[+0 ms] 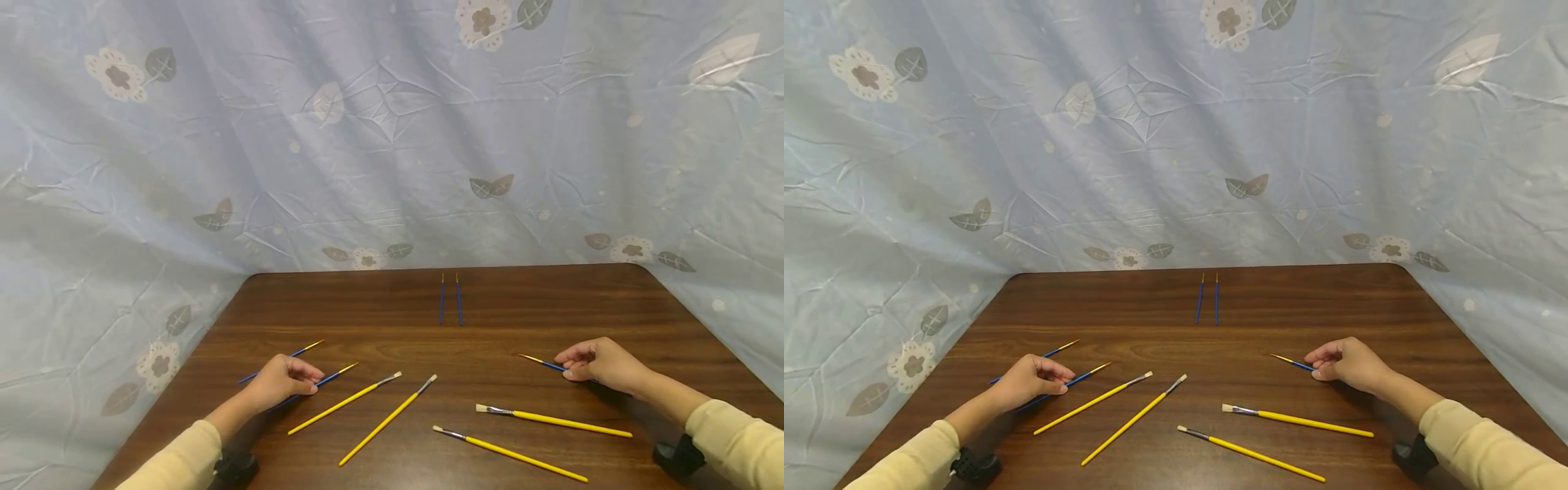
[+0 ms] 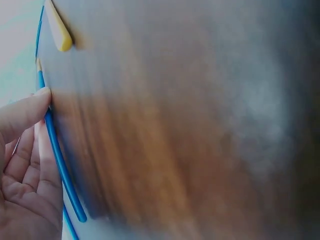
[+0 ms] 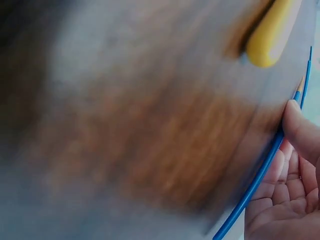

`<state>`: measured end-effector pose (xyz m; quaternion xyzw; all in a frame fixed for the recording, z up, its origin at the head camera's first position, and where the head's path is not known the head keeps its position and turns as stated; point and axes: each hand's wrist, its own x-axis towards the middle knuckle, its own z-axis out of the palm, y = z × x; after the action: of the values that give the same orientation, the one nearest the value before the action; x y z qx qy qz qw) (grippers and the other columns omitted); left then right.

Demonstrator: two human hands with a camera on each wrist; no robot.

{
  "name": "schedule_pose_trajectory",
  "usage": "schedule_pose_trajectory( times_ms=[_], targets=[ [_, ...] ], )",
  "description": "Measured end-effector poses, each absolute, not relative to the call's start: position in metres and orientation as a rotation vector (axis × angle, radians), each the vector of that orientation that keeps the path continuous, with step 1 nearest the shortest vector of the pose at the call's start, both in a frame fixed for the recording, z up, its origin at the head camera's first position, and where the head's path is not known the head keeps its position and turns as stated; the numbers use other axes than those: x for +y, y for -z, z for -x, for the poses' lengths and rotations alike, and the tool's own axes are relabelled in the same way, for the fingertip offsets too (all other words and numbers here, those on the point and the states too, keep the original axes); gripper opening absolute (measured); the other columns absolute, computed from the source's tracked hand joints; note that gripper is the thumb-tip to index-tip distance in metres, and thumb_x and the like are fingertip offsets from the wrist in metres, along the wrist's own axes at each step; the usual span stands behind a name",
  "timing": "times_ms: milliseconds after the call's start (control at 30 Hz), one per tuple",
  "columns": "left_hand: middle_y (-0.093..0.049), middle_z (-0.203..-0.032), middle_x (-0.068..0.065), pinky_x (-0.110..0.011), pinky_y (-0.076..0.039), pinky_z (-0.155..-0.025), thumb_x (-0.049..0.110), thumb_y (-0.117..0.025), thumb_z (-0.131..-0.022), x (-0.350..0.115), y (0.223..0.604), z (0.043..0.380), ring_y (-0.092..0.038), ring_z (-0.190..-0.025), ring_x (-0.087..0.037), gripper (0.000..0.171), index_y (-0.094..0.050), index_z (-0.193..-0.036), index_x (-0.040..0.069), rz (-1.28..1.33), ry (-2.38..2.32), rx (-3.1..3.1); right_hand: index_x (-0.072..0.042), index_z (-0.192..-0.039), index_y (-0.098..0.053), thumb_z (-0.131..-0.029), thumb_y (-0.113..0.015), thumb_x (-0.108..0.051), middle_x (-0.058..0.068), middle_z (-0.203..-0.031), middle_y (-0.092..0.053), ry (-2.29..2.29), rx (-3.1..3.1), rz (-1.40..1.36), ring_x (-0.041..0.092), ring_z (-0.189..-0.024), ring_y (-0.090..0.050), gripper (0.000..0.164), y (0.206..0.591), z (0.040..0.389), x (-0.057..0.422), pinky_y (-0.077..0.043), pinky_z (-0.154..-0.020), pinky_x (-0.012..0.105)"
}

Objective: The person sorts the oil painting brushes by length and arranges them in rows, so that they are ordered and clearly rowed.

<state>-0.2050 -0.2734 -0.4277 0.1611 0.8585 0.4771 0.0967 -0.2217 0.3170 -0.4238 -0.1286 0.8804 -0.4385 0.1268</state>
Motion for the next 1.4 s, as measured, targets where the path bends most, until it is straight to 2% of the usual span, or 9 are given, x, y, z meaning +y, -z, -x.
schedule_pose_trajectory(
  times_ms=[233,467,733,867,1033,1133,1267,1400],
  targets=[
    [-0.07,-0.089,-0.011,-0.022,-0.054,-0.069,-0.001,-0.075,-0.081,-0.272,0.425,0.208,-0.063,-0.081,-0.017,0.019,-0.071,-0.099,-0.007,-0.489,-1.413,2.542,0.01,-0.11,-0.066,-0.085,-0.074,-0.005,0.015,-0.1,-0.069,1.326,2.496,0.41,0.025,-0.092,-0.065,0.031,0.421,0.224,0.318,-0.057,-0.072,0.03],
    [-0.067,-0.094,-0.01,-0.029,-0.056,-0.075,0.002,-0.071,-0.086,-0.262,0.413,0.217,-0.062,-0.086,-0.021,0.024,-0.068,-0.107,-0.009,-0.438,-1.519,2.459,0.012,-0.111,-0.066,-0.087,-0.07,-0.002,0.019,-0.105,-0.069,1.324,2.471,0.445,0.022,-0.09,-0.065,0.028,0.412,0.228,0.317,-0.057,-0.074,0.029],
    [-0.067,-0.096,-0.008,-0.037,-0.056,-0.076,0.007,-0.071,-0.088,-0.234,0.394,0.237,-0.064,-0.089,-0.027,0.03,-0.066,-0.115,-0.006,-0.376,-1.578,2.453,0.001,-0.116,-0.068,-0.09,-0.07,-0.015,0.018,-0.116,-0.066,1.278,2.544,0.426,0.035,-0.108,-0.06,0.031,0.392,0.241,0.302,-0.051,-0.089,0.049],
    [-0.067,-0.102,-0.015,-0.037,-0.056,-0.076,0.005,-0.07,-0.088,-0.218,0.392,0.247,-0.064,-0.089,-0.028,0.031,-0.066,-0.117,-0.006,-0.358,-1.64,2.425,0.0,-0.118,-0.068,-0.092,-0.069,-0.018,0.017,-0.118,-0.065,1.253,2.58,0.424,0.038,-0.111,-0.058,0.032,0.387,0.249,0.294,-0.05,-0.091,0.052],
    [-0.063,-0.115,-0.024,-0.034,-0.057,-0.077,0.0,-0.068,-0.089,-0.196,0.39,0.258,-0.064,-0.096,-0.031,0.031,-0.064,-0.12,-0.006,-0.304,-1.732,2.358,0.002,-0.122,-0.065,-0.093,-0.067,-0.016,0.021,-0.118,-0.064,1.294,2.576,0.391,0.037,-0.108,-0.059,0.034,0.381,0.259,0.282,-0.051,-0.089,0.05],
    [-0.063,-0.115,-0.024,-0.032,-0.057,-0.076,0.0,-0.067,-0.089,-0.184,0.39,0.266,-0.063,-0.099,-0.034,0.033,-0.062,-0.121,-0.007,-0.268,-1.779,2.313,0.003,-0.126,-0.062,-0.095,-0.065,-0.016,0.023,-0.122,-0.061,1.335,2.559,0.347,0.034,-0.11,-0.059,0.036,0.378,0.266,0.275,-0.052,-0.088,0.044],
    [-0.062,-0.115,-0.025,-0.033,-0.058,-0.077,-0.001,-0.067,-0.09,-0.167,0.391,0.277,-0.062,-0.103,-0.038,0.034,-0.061,-0.122,-0.009,-0.23,-1.836,2.269,0.003,-0.128,-0.061,-0.095,-0.064,-0.017,0.023,-0.125,-0.059,1.325,2.581,0.312,0.029,-0.107,-0.058,0.038,0.373,0.275,0.266,-0.052,-0.08,0.035],
    [-0.063,-0.118,-0.026,-0.033,-0.057,-0.08,-0.001,-0.066,-0.09,-0.152,0.392,0.286,-0.061,-0.109,-0.038,0.032,-0.062,-0.121,-0.009,-0.177,-1.894,2.228,0.005,-0.13,-0.058,-0.096,-0.064,-0.016,0.024,-0.126,-0.059,1.326,2.574,0.291,0.028,-0.102,-0.057,0.04,0.371,0.285,0.259,-0.052,-0.079,0.034]
  ],
)
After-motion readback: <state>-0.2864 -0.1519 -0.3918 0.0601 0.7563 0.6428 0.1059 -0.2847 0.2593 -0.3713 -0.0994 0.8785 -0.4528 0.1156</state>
